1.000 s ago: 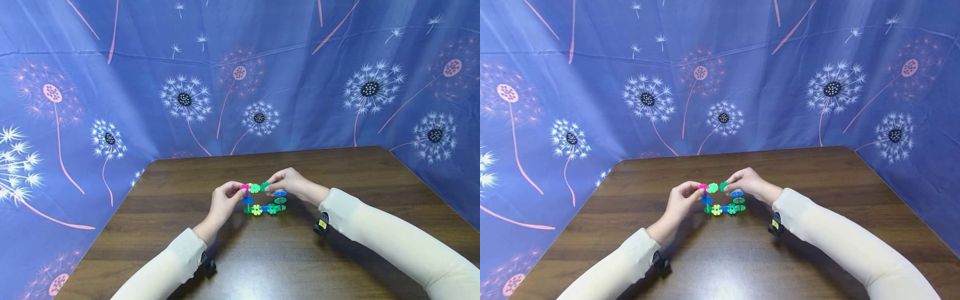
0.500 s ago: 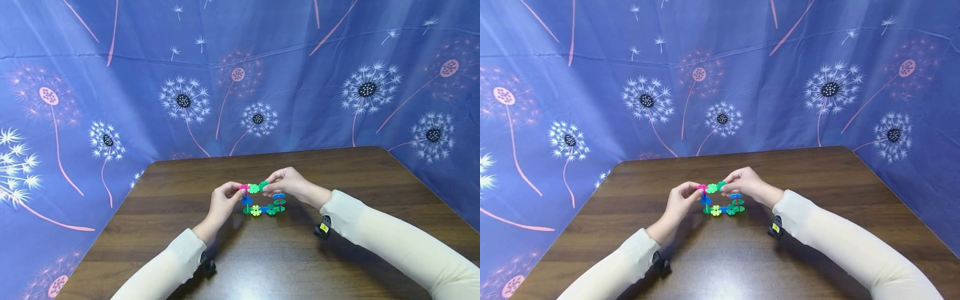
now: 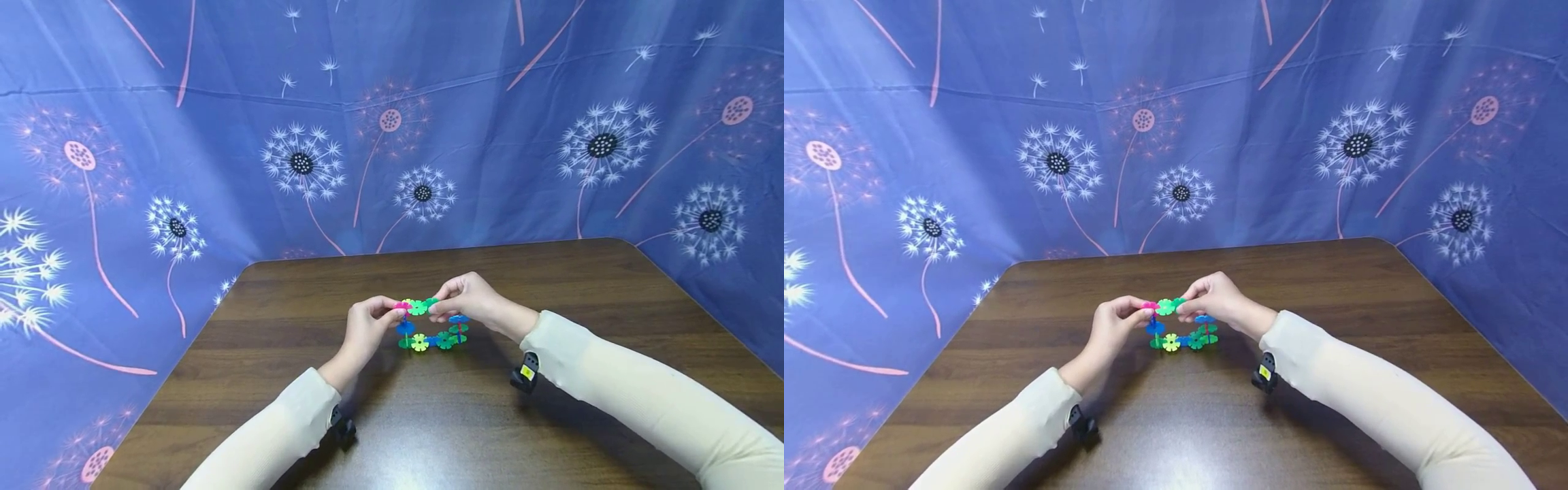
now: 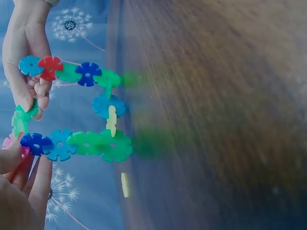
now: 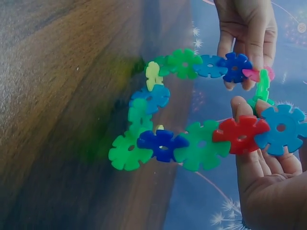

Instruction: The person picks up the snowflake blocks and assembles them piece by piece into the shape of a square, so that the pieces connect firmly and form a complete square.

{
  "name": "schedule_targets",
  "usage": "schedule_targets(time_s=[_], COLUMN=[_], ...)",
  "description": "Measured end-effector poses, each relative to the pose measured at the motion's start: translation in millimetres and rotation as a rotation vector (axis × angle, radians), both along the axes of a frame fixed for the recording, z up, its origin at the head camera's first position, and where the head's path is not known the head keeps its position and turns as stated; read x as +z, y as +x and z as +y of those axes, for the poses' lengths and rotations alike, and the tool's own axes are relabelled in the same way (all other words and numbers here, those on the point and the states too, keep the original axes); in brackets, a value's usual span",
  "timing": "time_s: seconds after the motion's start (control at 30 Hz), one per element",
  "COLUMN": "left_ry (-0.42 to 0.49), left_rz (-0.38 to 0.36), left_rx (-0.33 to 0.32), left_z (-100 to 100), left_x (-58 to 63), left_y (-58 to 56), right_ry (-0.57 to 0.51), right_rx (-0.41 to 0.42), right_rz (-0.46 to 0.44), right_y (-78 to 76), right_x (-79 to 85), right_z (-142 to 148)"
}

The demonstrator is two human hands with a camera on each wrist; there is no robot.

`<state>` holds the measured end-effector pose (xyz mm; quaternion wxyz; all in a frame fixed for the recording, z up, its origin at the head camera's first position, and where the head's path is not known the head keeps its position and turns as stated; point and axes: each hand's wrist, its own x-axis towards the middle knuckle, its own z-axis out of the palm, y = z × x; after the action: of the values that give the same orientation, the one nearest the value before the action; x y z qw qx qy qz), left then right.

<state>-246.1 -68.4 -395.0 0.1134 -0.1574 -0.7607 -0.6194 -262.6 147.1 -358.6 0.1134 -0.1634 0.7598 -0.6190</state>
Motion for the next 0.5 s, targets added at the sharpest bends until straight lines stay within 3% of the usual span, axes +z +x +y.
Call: schedule_targets(time_s=[0.5], left_ry=[-0.025], left_rz=[0.025], left_rx=[0.0], left_z=[2.8], left_x=[-0.1], left_y=[-0.3], right_ry=[0.04], right_rx=[0.029], right_rz=[0.022], right_y=[0.1], right_x=[2.7], right_z=[0.8])
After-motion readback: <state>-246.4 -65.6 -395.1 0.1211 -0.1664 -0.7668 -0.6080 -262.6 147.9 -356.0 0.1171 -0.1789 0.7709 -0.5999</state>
